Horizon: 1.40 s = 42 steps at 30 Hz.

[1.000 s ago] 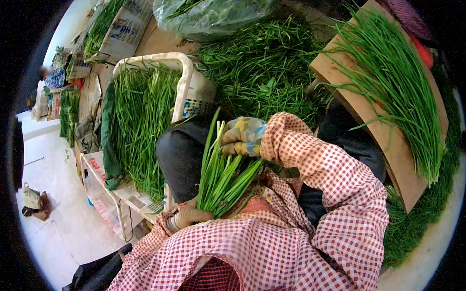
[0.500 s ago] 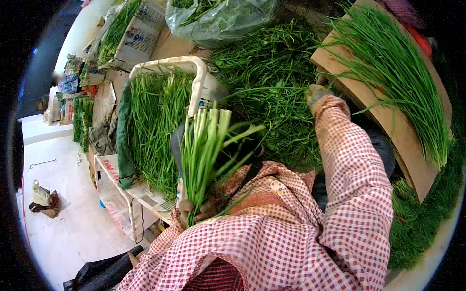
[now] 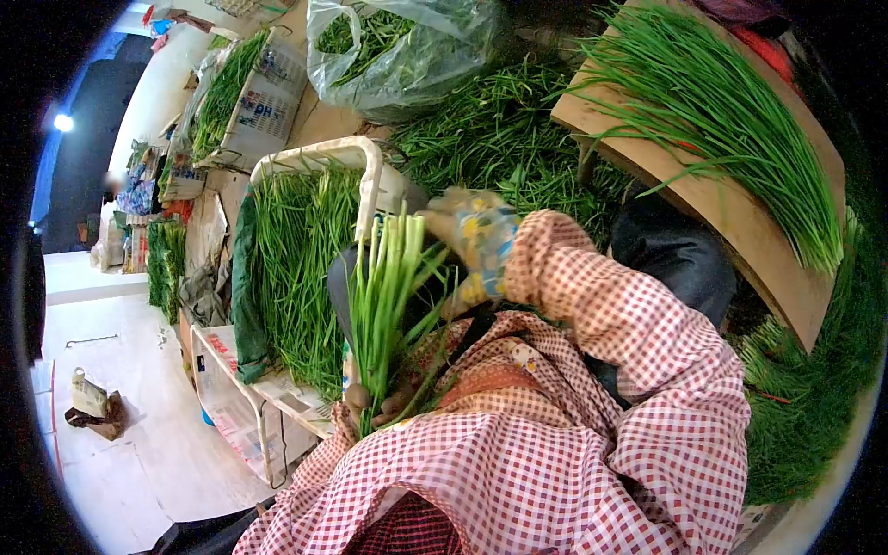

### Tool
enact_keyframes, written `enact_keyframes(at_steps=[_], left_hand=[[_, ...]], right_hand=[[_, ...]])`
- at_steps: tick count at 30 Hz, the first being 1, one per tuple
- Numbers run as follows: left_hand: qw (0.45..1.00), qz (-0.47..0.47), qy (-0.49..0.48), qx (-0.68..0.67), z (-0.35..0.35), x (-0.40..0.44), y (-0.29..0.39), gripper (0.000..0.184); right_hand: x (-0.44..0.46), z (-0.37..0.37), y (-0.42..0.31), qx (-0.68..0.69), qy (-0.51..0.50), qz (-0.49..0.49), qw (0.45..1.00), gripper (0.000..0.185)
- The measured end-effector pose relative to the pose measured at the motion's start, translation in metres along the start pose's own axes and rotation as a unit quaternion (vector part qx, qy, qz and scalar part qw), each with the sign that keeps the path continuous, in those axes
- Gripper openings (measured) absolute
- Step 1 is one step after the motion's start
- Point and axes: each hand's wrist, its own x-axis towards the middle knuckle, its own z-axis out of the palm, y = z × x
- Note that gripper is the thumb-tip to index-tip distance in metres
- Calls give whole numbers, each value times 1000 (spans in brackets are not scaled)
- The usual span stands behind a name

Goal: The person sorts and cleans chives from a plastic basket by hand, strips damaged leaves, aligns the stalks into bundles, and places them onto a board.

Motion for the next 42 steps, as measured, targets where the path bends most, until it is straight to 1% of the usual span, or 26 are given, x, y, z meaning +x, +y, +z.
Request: enact_keyframes(at_steps=[3, 7, 9, 11, 12, 14, 16, 17, 19, 22, 23, 24, 25, 26, 27, 29, 30, 31, 32, 34, 35, 37, 38, 40, 41, 42], left_hand=[[1000, -2, -11, 6, 1, 2, -4, 68], [1000, -2, -18, 10, 4, 6, -5, 68], [1000, 7, -20, 8, 5, 8, -5, 68], [1000, 13, -14, 20, 7, 7, -6, 68], [998, 2, 3, 69, 6, 6, -4, 69], [985, -26, 35, 164, 5, 4, -1, 73], [994, 46, 58, 76, 36, -3, 13, 78], [995, 38, 43, 85, 14, -8, 2, 81], [994, 26, 53, 91, 23, -12, 12, 81], [996, -13, 66, 66, 28, -10, 15, 80], [996, -6, 77, 52, 35, -8, 18, 79], [996, -3, 78, 46, 38, -4, 23, 79], [996, 0, 79, 40, 41, 0, 27, 79], [995, -22, 53, 77, 41, 3, 33, 78], [992, -45, 27, 115, 41, 5, 36, 77], [993, -62, 22, 100, 35, 6, 30, 76], [993, -76, 21, 86, 31, 8, 27, 76], [993, -78, 15, 89, 27, 10, 26, 76], [992, -69, 5, 107, 24, 11, 23, 75], [991, -57, 1, 121, 18, 9, 18, 74], [993, -54, 8, 102, 16, 6, 16, 74], [995, -49, 24, 79, 18, 0, 17, 74], [996, -21, 65, 63, 26, -4, 23, 74], [990, 32, 125, 47, 14, -13, 19, 72], [987, 55, 147, 48, -2, -19, 11, 72], [984, 34, 172, 27, -11, -29, 11, 71]], right_hand=[[-14, 24, -8, 124, -110, 40, 985, 79], [-34, 68, 6, 304, -249, 146, 908, 58], [-32, 104, 47, 360, -270, 270, 851, 48], [-43, 149, 124, 436, -226, 429, 758, 39], [-52, 158, 159, 458, -182, 490, 719, 36], [-92, 133, 214, 305, -158, 573, 744, 31], [-88, 103, 205, 228, -149, 603, 750, 30], [-82, 77, 181, 123, -197, 604, 763, 33], [-72, 25, 131, -95, -278, 582, 758, 42], [-61, 13, 130, -149, -384, 406, 816, 67], [-52, -9, 103, -103, -283, 325, 897, 70], [-43, -17, 83, -34, -169, 308, 936, 66], [-44, -18, 75, 56, -7, 207, 977, 63], [-38, -24, 72, 51, -6, 210, 976, 63], [-30, -34, 69, 363, -33, 227, 903, 63], [-11, -41, 46, 612, -67, 221, 756, 56], [5, -41, 27, 585, -82, 221, 776, 49], [18, -53, 9, 435, -148, 256, 850, 39], [19, -43, 8, 504, -139, 270, 809, 32], [22, -18, 19, 554, -122, 305, 765, 29], [24, -10, 25, 556, -128, 303, 763, 29], [28, 1, 42, 645, -28, 257, 719, 25], [34, 5, 50, 538, -2, 333, 774, 24], [41, 26, 72, 576, 49, 406, 708, 24], [39, 36, 84, 577, 73, 430, 691, 25], [46, 36, 81, 577, 96, 454, 672, 26]])
